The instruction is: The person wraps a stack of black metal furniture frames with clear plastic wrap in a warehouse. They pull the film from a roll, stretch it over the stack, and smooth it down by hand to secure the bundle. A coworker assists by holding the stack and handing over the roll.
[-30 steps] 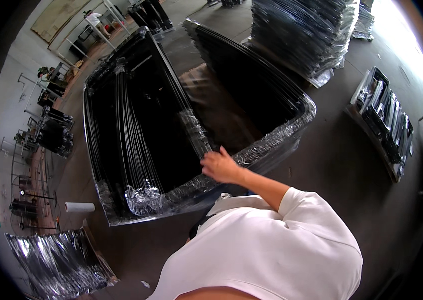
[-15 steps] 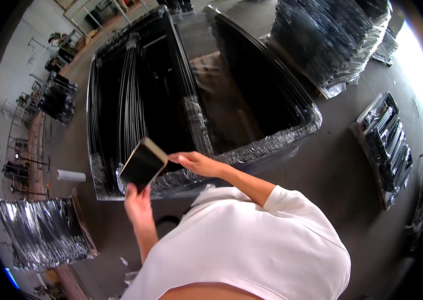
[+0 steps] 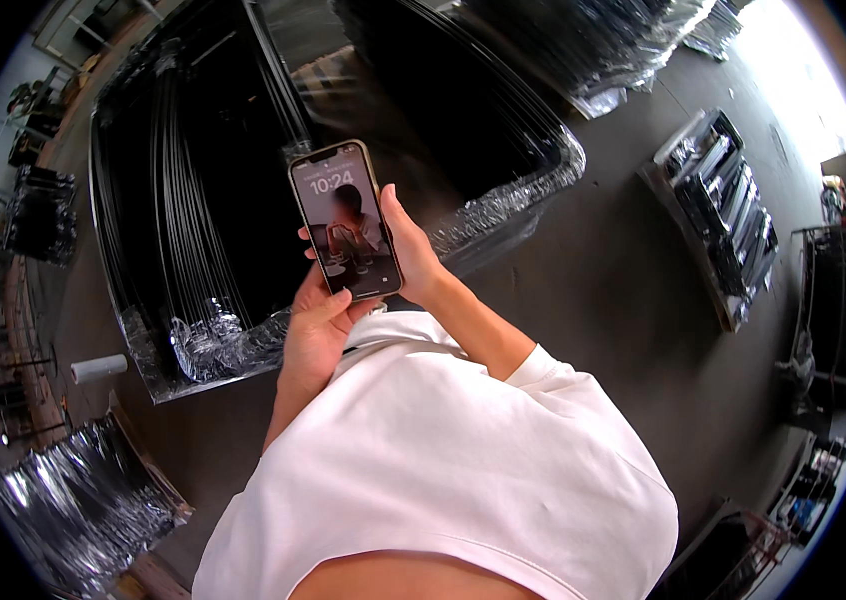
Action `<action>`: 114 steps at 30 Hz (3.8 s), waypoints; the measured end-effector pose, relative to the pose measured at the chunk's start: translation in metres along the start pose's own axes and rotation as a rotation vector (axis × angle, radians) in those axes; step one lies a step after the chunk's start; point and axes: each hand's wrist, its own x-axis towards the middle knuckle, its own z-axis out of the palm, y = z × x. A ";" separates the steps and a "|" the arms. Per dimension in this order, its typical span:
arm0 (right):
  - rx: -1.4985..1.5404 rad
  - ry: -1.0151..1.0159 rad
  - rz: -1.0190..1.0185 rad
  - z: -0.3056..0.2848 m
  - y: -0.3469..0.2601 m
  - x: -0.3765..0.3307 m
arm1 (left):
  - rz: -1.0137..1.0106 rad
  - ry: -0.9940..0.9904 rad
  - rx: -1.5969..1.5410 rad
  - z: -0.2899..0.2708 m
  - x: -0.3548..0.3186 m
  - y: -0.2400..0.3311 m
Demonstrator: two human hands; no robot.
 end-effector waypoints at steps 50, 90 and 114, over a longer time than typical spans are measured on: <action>-0.274 0.043 -0.023 -0.003 0.014 0.006 | 0.014 0.119 0.141 -0.023 0.007 -0.005; 0.033 0.146 -0.036 0.009 0.020 -0.005 | 0.003 -0.011 0.015 -0.030 0.001 -0.007; -1.940 0.456 -0.175 -0.092 0.065 -0.048 | -0.356 -0.193 1.211 -0.166 -0.028 -0.014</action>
